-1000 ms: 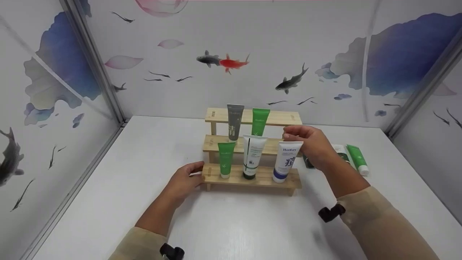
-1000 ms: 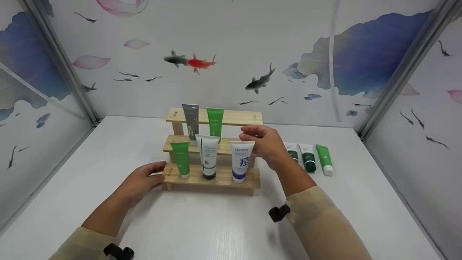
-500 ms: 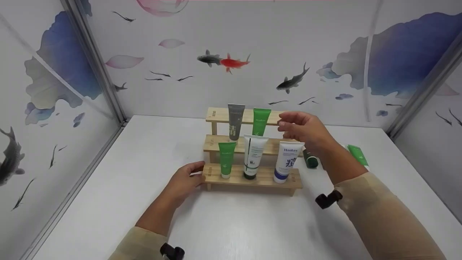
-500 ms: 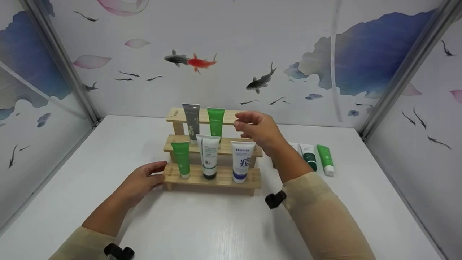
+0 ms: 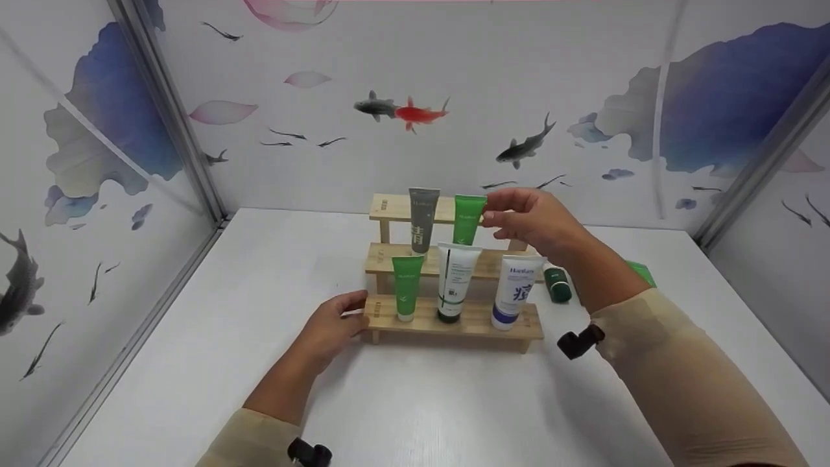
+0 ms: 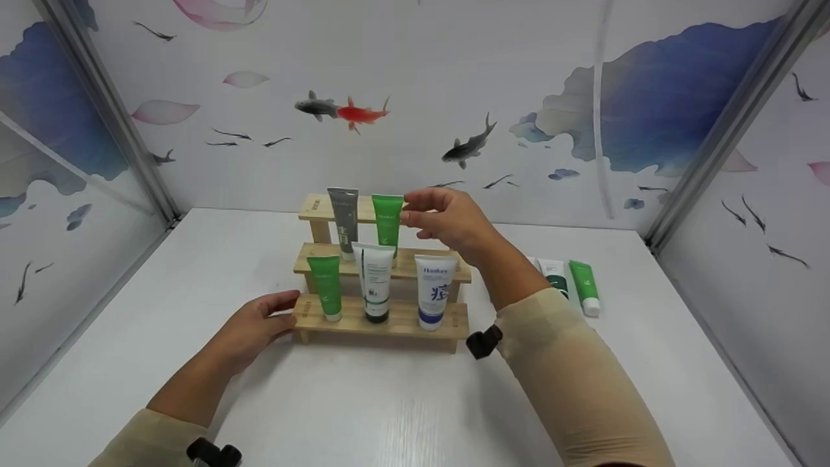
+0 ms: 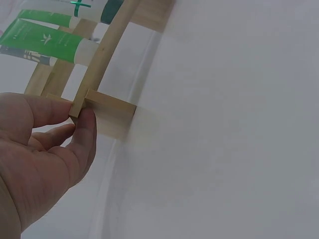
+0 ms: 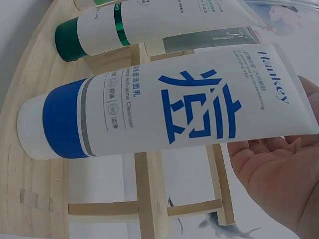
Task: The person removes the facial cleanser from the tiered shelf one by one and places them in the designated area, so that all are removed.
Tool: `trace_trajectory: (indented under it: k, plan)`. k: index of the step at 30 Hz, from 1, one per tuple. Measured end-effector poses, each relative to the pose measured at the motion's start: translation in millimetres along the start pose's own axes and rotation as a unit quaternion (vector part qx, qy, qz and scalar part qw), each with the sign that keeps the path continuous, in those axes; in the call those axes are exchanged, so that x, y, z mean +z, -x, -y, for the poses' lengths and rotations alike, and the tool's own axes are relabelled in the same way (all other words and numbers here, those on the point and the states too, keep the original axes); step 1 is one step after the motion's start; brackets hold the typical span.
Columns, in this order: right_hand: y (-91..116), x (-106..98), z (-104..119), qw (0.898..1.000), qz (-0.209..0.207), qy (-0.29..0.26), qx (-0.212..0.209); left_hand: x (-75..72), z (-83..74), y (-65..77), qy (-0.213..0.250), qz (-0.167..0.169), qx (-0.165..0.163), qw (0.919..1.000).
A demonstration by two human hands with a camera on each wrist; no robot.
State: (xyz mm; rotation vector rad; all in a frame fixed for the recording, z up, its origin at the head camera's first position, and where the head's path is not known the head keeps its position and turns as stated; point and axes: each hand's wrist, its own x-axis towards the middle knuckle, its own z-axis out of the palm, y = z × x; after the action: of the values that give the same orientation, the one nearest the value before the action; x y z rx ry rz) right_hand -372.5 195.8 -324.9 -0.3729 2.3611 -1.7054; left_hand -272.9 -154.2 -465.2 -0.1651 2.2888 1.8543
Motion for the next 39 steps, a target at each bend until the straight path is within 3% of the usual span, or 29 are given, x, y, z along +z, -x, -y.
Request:
trace_trajectory:
  k: [13, 22, 26, 39]
  plan:
    - [-9, 8, 2, 1.0, 0.023, 0.006, 0.016, 3.5, 0.4, 0.9, -0.009, -0.005, 0.004, 0.9999]
    - [-8, 4, -2, 1.0, 0.007, 0.004, 0.009, 3.7, 0.6, 1.1, -0.01, -0.001, 0.008, 0.9999]
    - [-3, -3, -6, 1.0, -0.008, 0.0, 0.002, 3.4, -0.4, 1.5, -0.015, -0.003, 0.006, 0.9999]
    - [19, -47, -24, 0.991, -0.086, -0.106, -0.005, 1.0, 0.8, -2.3, -0.016, -0.008, -0.004, 0.9998]
